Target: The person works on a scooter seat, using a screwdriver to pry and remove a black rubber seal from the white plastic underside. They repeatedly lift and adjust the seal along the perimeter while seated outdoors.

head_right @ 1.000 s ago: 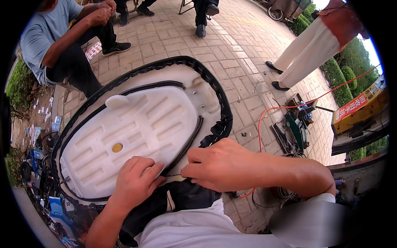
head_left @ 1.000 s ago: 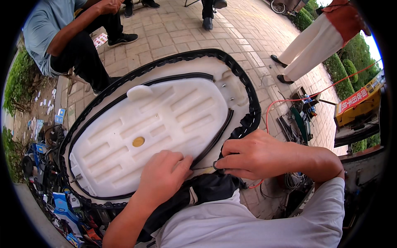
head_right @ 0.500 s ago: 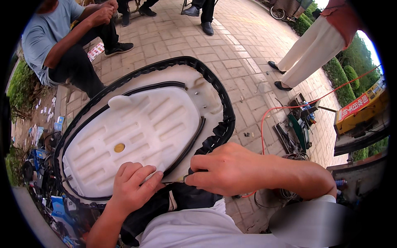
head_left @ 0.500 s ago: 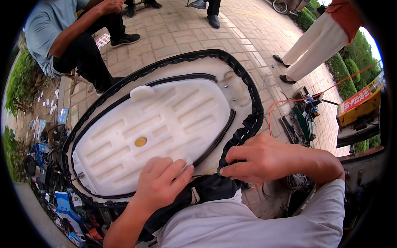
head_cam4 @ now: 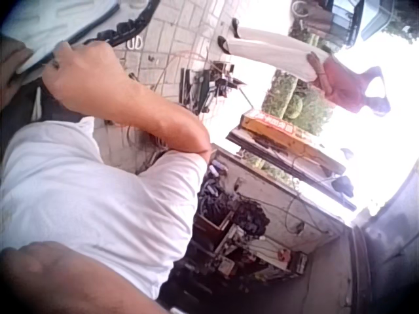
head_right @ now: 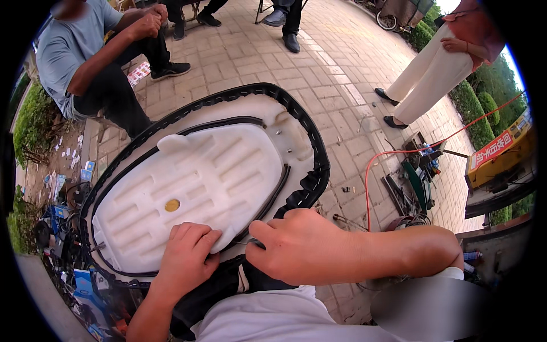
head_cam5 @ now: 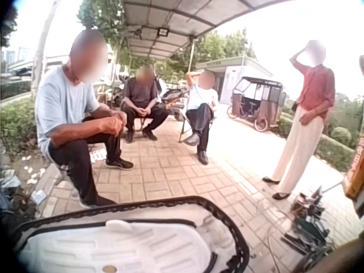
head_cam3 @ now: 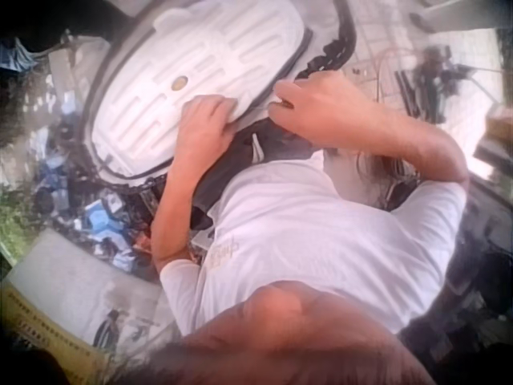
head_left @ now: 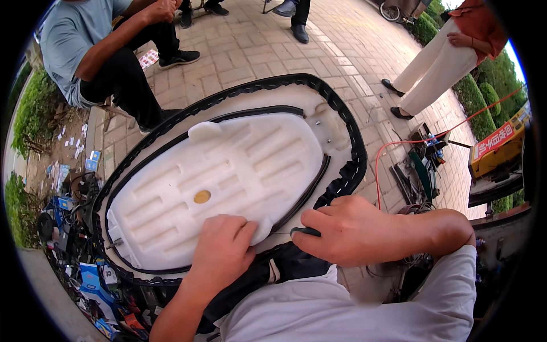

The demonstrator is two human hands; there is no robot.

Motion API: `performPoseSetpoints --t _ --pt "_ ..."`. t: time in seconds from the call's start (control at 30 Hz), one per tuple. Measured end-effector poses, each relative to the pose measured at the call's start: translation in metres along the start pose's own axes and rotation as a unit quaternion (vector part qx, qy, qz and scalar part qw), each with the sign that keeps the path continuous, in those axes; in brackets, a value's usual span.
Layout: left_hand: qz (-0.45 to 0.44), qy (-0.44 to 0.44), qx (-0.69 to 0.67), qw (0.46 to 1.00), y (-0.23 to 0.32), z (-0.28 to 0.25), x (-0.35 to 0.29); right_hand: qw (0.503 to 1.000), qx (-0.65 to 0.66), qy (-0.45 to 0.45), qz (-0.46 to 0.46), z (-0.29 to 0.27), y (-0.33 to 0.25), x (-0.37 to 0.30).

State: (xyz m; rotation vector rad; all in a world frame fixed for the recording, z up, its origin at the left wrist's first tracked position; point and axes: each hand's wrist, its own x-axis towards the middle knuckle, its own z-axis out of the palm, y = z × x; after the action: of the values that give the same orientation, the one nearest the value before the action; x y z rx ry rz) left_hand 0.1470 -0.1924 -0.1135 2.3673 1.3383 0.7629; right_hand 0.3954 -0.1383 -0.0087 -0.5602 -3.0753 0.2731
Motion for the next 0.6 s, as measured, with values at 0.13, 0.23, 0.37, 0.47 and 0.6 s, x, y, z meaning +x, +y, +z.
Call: performPoseSetpoints --t 0.13,0.23,0.37,0.47,0.6 --pt "0.007 0.005 0.010 1.000 0.000 0.004 0.000 1.000 -0.007 -0.013 -0.023 -0.005 -0.001 0.011" --pt "0.010 0.011 0.012 1.000 -0.001 0.005 -0.001 1.000 0.015 -0.002 -0.018 -0.002 0.006 0.011" --pt "0.015 0.017 0.012 1.000 -0.001 0.006 0.000 0.999 0.030 -0.025 0.008 0.001 0.005 0.009" --pt "0.015 0.018 0.016 1.000 -0.002 0.006 -0.001 0.998 0.053 -0.030 0.021 0.003 0.005 0.008" --pt "0.021 0.020 0.010 1.000 -0.003 0.006 -0.002 0.995 0.091 0.007 0.046 0.017 0.011 0.004"
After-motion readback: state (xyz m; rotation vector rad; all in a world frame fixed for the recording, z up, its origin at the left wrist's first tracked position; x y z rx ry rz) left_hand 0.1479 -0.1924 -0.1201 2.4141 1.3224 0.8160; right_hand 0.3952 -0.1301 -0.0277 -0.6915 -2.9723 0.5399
